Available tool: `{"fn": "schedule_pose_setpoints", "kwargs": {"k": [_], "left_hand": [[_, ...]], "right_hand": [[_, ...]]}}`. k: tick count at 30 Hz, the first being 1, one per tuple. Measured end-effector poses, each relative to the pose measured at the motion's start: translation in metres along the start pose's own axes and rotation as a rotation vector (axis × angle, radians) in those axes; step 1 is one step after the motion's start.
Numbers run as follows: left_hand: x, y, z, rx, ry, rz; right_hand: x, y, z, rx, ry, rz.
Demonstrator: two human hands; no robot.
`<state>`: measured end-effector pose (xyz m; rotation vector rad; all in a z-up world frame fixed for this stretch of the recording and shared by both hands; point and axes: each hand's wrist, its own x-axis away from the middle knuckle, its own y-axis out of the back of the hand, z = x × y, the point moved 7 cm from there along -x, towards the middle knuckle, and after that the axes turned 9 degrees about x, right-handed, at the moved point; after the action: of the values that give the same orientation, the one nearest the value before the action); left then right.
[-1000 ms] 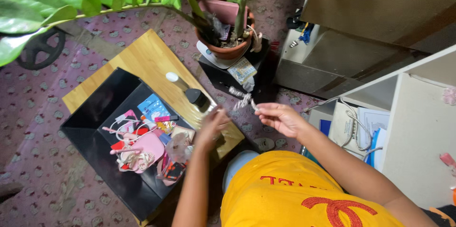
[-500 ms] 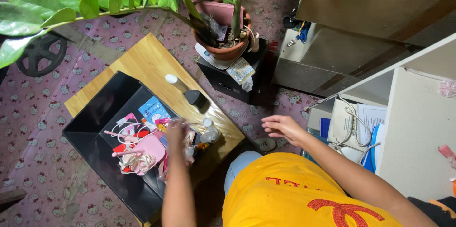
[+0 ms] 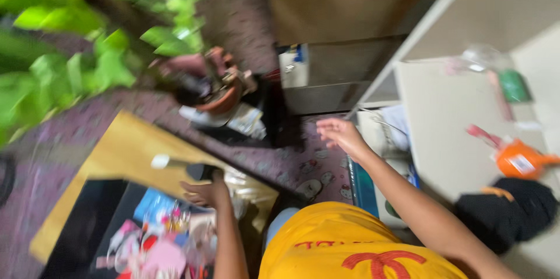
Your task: The person clears a white shelving unit by moving various small items onto a nearby table, then wipes the shelves with a black cloth. Items handled include a green tube, a black cloth, a key, an orange tape measure, a plastic bottle, and a stapler. The person wipes multiple shelves and returns some items to the top shelf.
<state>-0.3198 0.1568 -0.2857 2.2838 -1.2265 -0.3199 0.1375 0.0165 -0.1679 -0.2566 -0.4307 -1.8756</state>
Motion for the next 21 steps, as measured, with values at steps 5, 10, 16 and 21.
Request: {"fn": "schedule_pose_setpoints", "kwargs": {"k": [5, 10, 16, 21], "left_hand": [[0.089, -0.08, -0.092, -0.05, -0.333, 0.317], [0.157, -0.115, -0.155, 0.011, -0.4, 0.615], [0.202, -0.144, -0.188, 0.054, -0.484, 0.802], [0.238, -0.169, -0.19, 0.164, -0.399, 1.152]], "right_hand": [[0.043, 0.085, 0.041, 0.083, 0.224, -0.431], [0.087, 0.156, 0.025, 0.092, 0.199, -0.722], [0.119, 0.243, -0.023, 0.297, 0.203, -1.052], [0.119, 0.347, -0.042, 0.681, 0.004, -1.368]]}}
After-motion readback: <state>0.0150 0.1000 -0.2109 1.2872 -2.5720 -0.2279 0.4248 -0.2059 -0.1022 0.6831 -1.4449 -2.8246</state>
